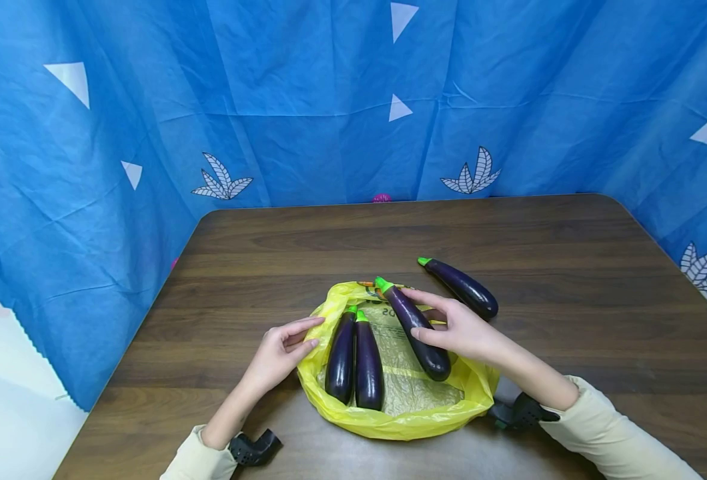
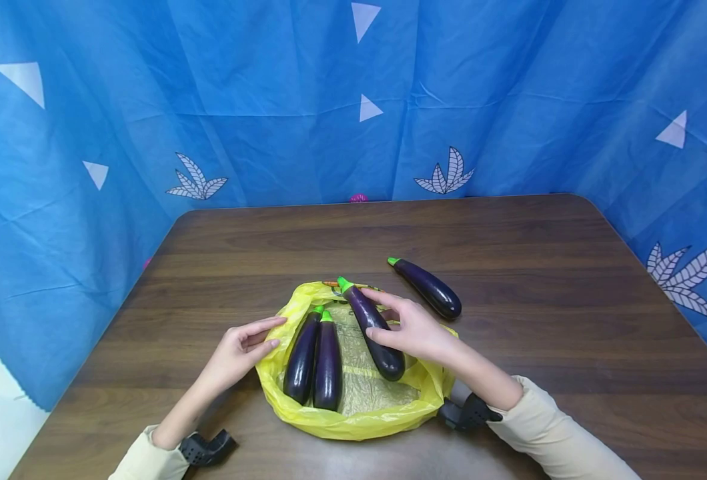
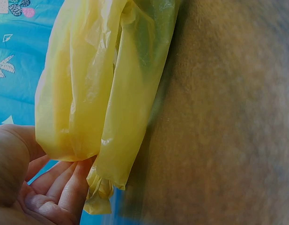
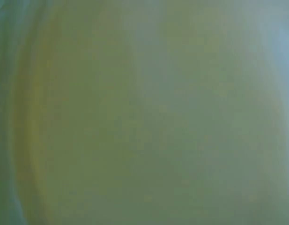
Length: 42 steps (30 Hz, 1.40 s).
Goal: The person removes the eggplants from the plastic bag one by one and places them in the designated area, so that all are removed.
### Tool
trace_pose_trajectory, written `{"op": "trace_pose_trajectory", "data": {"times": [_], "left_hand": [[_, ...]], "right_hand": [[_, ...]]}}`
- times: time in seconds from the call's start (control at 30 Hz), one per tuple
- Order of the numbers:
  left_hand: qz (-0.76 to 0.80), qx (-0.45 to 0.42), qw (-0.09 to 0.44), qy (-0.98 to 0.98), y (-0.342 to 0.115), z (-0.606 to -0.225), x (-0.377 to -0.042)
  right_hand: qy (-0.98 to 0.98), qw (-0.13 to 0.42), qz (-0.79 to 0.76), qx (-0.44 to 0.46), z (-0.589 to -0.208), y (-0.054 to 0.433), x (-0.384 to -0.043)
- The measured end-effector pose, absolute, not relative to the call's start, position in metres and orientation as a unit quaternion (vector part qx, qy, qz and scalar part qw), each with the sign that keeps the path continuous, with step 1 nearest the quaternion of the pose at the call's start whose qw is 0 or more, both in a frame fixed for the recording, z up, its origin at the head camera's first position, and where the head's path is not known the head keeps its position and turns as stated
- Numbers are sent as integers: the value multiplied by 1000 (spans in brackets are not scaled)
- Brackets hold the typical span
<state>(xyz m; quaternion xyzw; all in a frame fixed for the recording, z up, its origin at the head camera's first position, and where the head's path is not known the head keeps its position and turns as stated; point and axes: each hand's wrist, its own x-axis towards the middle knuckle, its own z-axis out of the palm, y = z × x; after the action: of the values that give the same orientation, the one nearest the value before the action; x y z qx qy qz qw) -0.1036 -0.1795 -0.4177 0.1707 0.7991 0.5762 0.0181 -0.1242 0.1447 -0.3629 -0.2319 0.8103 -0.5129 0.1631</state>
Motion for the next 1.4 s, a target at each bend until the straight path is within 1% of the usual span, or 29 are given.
{"op": "trace_pose_trajectory", "data": {"times": [0.3, 0.83, 1.17, 1.4], "left_hand": [[576, 175, 19, 799, -180, -419, -104], [573, 176, 18, 801, -181, -419, -105], [577, 176, 20, 797, -181, -420, -105], [578, 174, 22, 797, -181, -420, -105]], "right_hand": [[808, 164, -523, -218, -363, 151, -127], [815, 131, -526, -207, -361, 165, -135], [788, 160, -570, -170, -359, 178, -137], [797, 152, -563, -157, -358, 186, -142]]}}
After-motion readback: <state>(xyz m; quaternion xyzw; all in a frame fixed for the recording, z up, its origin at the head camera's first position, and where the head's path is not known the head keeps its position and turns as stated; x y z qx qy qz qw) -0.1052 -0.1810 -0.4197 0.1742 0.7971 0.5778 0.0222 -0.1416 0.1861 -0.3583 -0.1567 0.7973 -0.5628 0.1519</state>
